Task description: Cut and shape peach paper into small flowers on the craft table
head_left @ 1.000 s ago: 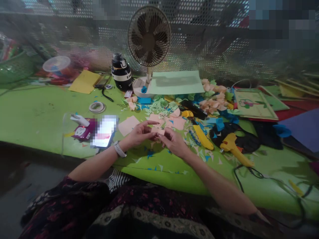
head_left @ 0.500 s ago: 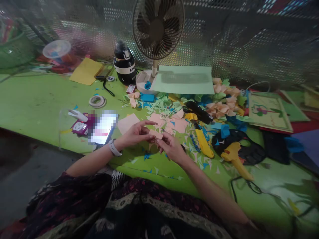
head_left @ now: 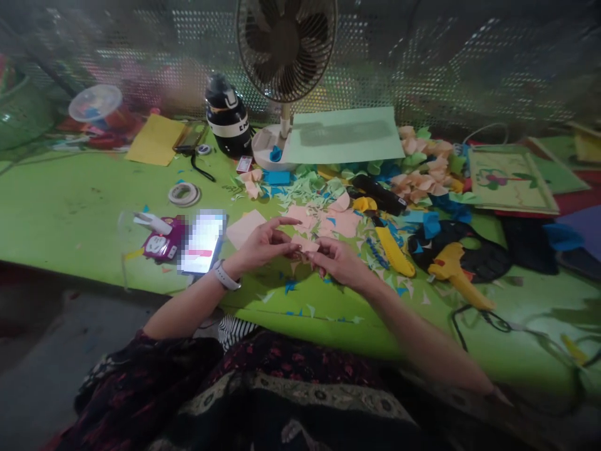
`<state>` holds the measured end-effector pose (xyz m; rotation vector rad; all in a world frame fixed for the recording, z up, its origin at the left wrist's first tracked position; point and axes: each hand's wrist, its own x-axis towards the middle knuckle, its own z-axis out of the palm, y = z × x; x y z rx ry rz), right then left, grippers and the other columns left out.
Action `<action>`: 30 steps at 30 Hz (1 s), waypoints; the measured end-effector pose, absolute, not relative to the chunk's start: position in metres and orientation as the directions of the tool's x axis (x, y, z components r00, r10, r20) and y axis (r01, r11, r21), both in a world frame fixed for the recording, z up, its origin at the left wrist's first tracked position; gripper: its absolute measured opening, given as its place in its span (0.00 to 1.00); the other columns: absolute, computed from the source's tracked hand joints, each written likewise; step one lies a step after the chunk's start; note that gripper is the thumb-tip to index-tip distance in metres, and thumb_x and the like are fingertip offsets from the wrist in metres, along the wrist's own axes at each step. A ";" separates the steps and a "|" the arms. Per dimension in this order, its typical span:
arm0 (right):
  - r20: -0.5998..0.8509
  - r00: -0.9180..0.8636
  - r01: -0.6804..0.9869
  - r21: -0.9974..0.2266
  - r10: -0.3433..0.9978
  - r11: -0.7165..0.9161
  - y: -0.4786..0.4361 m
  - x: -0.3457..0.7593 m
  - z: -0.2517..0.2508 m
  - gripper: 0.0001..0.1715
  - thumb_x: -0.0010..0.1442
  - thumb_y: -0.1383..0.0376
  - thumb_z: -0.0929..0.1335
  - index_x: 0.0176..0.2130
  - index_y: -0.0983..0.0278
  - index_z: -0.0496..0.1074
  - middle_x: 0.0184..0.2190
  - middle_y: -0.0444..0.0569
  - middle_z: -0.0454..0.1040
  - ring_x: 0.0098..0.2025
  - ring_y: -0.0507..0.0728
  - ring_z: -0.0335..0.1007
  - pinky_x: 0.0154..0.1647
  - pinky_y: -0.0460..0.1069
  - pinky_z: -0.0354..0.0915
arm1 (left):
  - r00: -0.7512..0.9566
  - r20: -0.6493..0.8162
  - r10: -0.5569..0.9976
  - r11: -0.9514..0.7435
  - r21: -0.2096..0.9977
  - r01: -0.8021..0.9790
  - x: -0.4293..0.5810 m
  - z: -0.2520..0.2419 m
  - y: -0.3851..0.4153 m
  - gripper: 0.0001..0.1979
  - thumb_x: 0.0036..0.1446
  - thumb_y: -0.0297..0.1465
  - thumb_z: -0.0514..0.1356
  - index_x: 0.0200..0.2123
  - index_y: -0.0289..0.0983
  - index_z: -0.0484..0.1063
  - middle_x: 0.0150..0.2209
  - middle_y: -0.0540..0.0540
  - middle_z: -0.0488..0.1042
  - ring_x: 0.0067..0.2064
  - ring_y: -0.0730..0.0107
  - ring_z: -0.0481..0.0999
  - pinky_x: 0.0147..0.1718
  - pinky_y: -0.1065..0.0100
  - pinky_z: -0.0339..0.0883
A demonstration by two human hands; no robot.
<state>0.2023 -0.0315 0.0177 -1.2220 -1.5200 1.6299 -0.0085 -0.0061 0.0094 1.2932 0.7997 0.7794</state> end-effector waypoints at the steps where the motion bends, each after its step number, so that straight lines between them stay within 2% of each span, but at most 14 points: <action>1: -0.220 -0.390 0.148 -0.973 0.894 -0.175 -0.031 0.203 0.019 0.17 0.51 0.54 0.73 0.28 0.63 0.68 0.21 0.40 0.70 0.18 0.47 0.61 0.17 0.44 0.61 | 0.487 -0.067 0.871 0.112 0.992 -0.063 -0.010 0.011 -0.004 0.29 0.53 0.34 0.70 0.55 0.34 0.66 0.29 0.49 0.79 0.31 0.72 0.80 0.34 0.72 0.73; 6: -0.170 -0.245 0.016 -0.985 0.954 -0.172 -0.030 0.201 0.019 0.22 0.49 0.49 0.75 0.28 0.63 0.69 0.22 0.41 0.72 0.17 0.46 0.62 0.18 0.44 0.63 | 0.263 -0.046 0.964 0.093 0.981 -0.172 -0.008 0.015 -0.002 0.26 0.51 0.39 0.71 0.49 0.33 0.70 0.34 0.45 0.81 0.34 0.70 0.81 0.37 0.68 0.75; 10: -0.144 -0.207 -0.047 -0.987 0.968 -0.157 -0.032 0.194 0.013 0.24 0.48 0.47 0.76 0.28 0.63 0.70 0.23 0.43 0.75 0.18 0.47 0.64 0.20 0.45 0.67 | 0.364 -0.112 0.925 0.188 0.966 -0.179 0.004 0.009 -0.008 0.23 0.51 0.45 0.70 0.43 0.34 0.76 0.40 0.42 0.82 0.40 0.66 0.82 0.39 0.67 0.75; 14: -0.144 -0.278 -0.012 -0.988 0.950 -0.153 -0.035 0.190 0.013 0.25 0.48 0.46 0.75 0.28 0.64 0.71 0.24 0.44 0.76 0.19 0.48 0.67 0.22 0.46 0.69 | 0.346 -0.130 0.929 0.196 0.967 -0.161 0.008 0.002 -0.011 0.20 0.49 0.45 0.70 0.33 0.33 0.77 0.32 0.46 0.80 0.35 0.69 0.80 0.39 0.67 0.75; 17: -0.142 -0.318 0.022 -0.990 0.937 -0.143 -0.036 0.191 0.016 0.25 0.48 0.46 0.75 0.27 0.64 0.70 0.23 0.44 0.76 0.19 0.48 0.68 0.22 0.46 0.70 | 0.319 -0.147 0.936 0.216 0.957 -0.192 0.005 0.000 -0.008 0.18 0.49 0.44 0.70 0.32 0.34 0.77 0.30 0.48 0.79 0.34 0.71 0.79 0.39 0.68 0.75; 21: -0.117 -0.325 0.055 -0.993 0.939 -0.105 -0.038 0.192 0.017 0.24 0.51 0.46 0.73 0.28 0.63 0.70 0.24 0.44 0.77 0.18 0.48 0.67 0.21 0.46 0.70 | 0.364 -0.147 0.920 0.236 0.948 -0.214 0.004 -0.001 -0.007 0.20 0.49 0.46 0.70 0.33 0.34 0.77 0.31 0.48 0.79 0.33 0.72 0.79 0.37 0.69 0.74; 25: -0.109 -0.364 0.092 -0.992 0.925 -0.081 -0.039 0.193 0.016 0.21 0.55 0.49 0.71 0.29 0.63 0.70 0.24 0.45 0.76 0.19 0.49 0.68 0.22 0.47 0.70 | 0.352 -0.150 0.924 0.230 0.953 -0.199 0.005 0.001 -0.009 0.18 0.48 0.43 0.72 0.30 0.34 0.76 0.27 0.51 0.77 0.28 0.77 0.76 0.31 0.74 0.70; 27: -0.038 -0.334 0.128 -0.992 0.942 0.005 -0.039 0.197 0.016 0.16 0.57 0.53 0.70 0.32 0.63 0.72 0.25 0.45 0.76 0.21 0.50 0.69 0.24 0.47 0.70 | 0.343 -0.176 0.923 0.262 0.938 -0.226 0.004 0.003 -0.009 0.18 0.48 0.43 0.72 0.28 0.34 0.74 0.25 0.52 0.75 0.27 0.78 0.74 0.29 0.75 0.69; 30: 0.226 -0.259 0.246 -0.925 0.939 0.290 -0.039 0.204 0.017 0.13 0.57 0.60 0.71 0.42 0.62 0.73 0.32 0.46 0.76 0.27 0.51 0.71 0.29 0.48 0.71 | 0.409 -0.215 0.887 0.330 0.914 -0.235 0.001 0.006 -0.007 0.19 0.46 0.43 0.73 0.26 0.34 0.73 0.24 0.52 0.74 0.26 0.79 0.74 0.28 0.76 0.69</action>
